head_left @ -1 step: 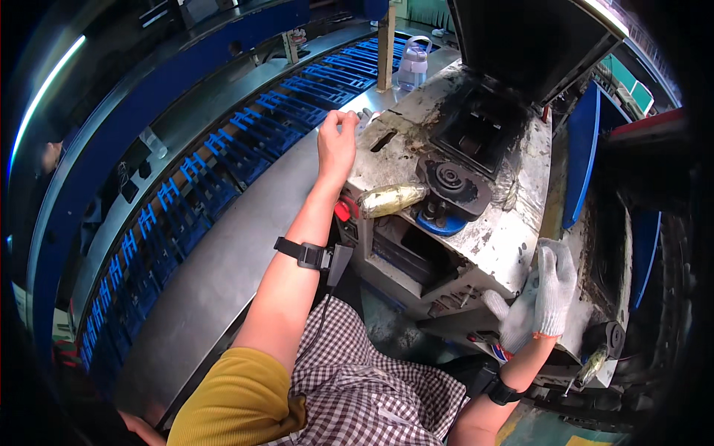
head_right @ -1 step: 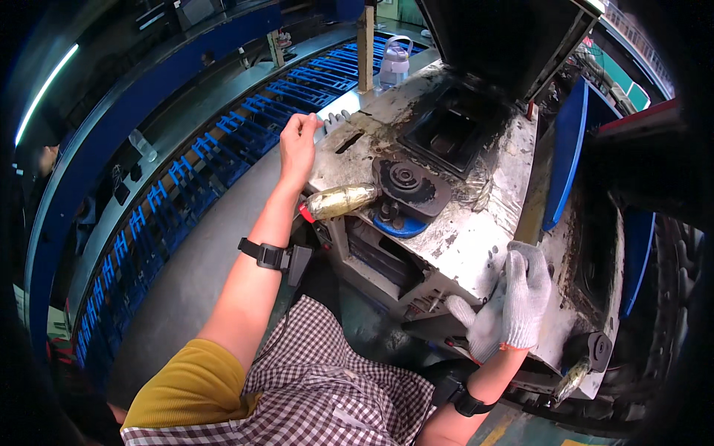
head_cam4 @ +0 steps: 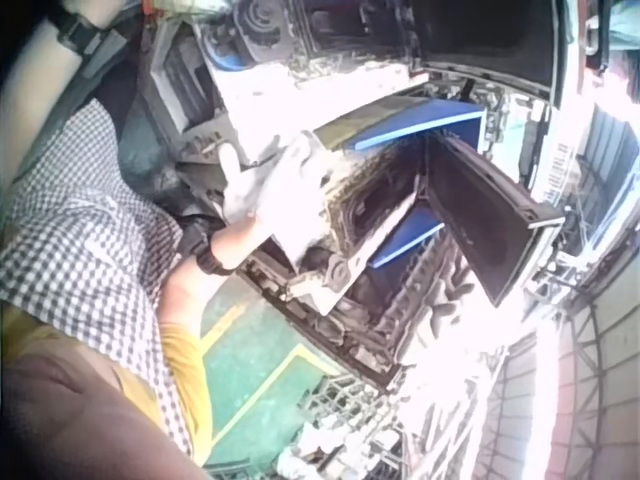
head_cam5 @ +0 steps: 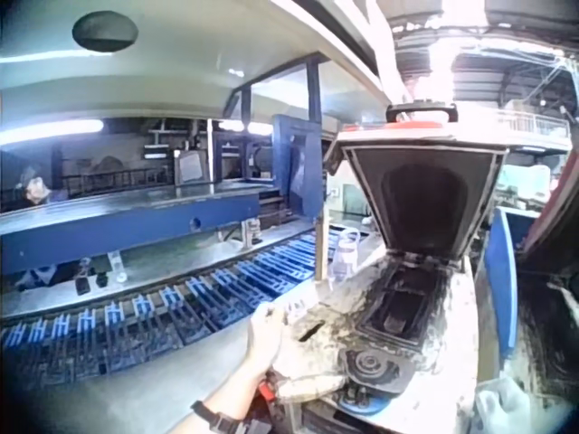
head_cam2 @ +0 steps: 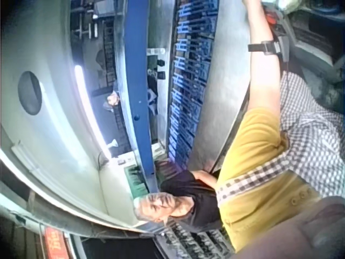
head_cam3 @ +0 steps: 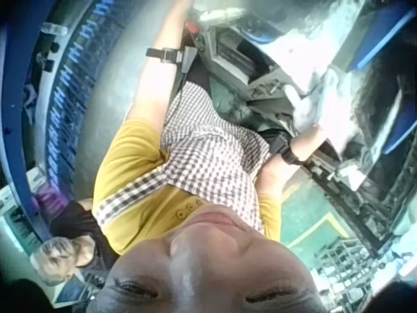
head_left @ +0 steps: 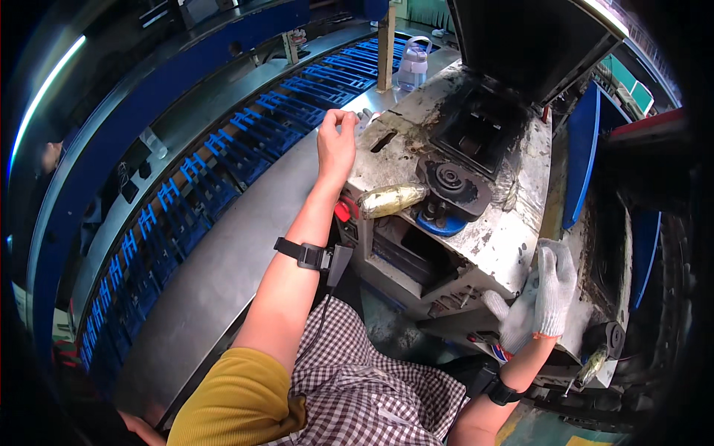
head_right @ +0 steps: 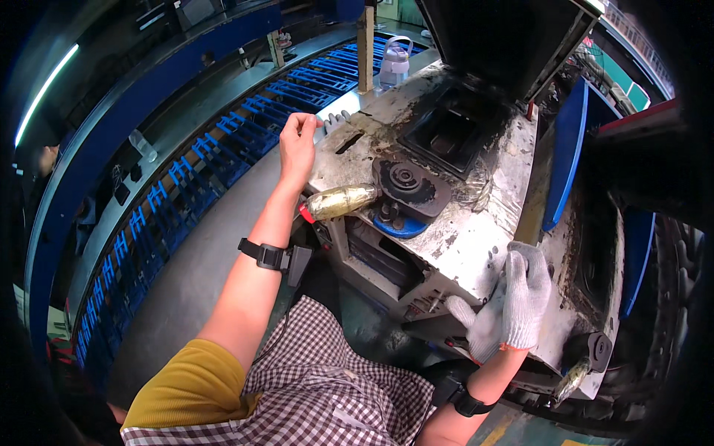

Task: Operating a shoe-lasting or molding machine to shape the footwear.

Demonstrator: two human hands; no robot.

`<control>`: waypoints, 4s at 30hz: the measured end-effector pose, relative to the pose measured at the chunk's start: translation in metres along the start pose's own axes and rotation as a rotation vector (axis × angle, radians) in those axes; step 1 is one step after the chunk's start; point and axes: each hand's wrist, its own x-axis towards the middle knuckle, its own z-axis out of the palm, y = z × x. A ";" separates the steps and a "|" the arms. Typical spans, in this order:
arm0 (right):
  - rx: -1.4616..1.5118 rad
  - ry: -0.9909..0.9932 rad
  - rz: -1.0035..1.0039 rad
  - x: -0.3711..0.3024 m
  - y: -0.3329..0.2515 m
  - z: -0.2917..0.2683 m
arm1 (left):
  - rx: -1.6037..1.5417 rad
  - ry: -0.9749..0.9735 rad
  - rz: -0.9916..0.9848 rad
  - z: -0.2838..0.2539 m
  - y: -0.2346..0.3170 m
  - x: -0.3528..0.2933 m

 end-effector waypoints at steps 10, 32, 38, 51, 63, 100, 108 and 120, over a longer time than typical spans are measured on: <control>0.043 -0.005 0.059 -0.002 -0.004 0.001 | -0.021 -0.031 -0.041 -0.001 0.003 -0.001; 0.029 -0.021 0.054 -0.002 0.002 -0.002 | 0.004 -0.083 -0.053 -0.007 0.007 -0.001; 0.012 -0.019 0.018 -0.003 0.000 -0.003 | -0.001 -0.089 -0.036 -0.006 0.008 -0.002; 0.003 -0.014 0.042 -0.003 -0.002 -0.002 | -0.044 -0.081 -0.028 -0.003 0.007 -0.002; 0.020 -0.005 0.042 -0.002 0.001 -0.001 | -0.102 -0.100 0.009 -0.006 0.006 -0.002; 0.029 -0.001 0.049 -0.004 -0.003 0.000 | -0.188 -0.038 0.111 -0.001 -0.002 0.000; 0.001 0.003 0.024 -0.003 0.001 0.000 | -0.088 -0.113 0.009 -0.005 0.004 -0.001; 0.027 0.005 0.072 -0.004 -0.003 -0.001 | -0.220 -0.083 0.027 -0.003 0.010 -0.004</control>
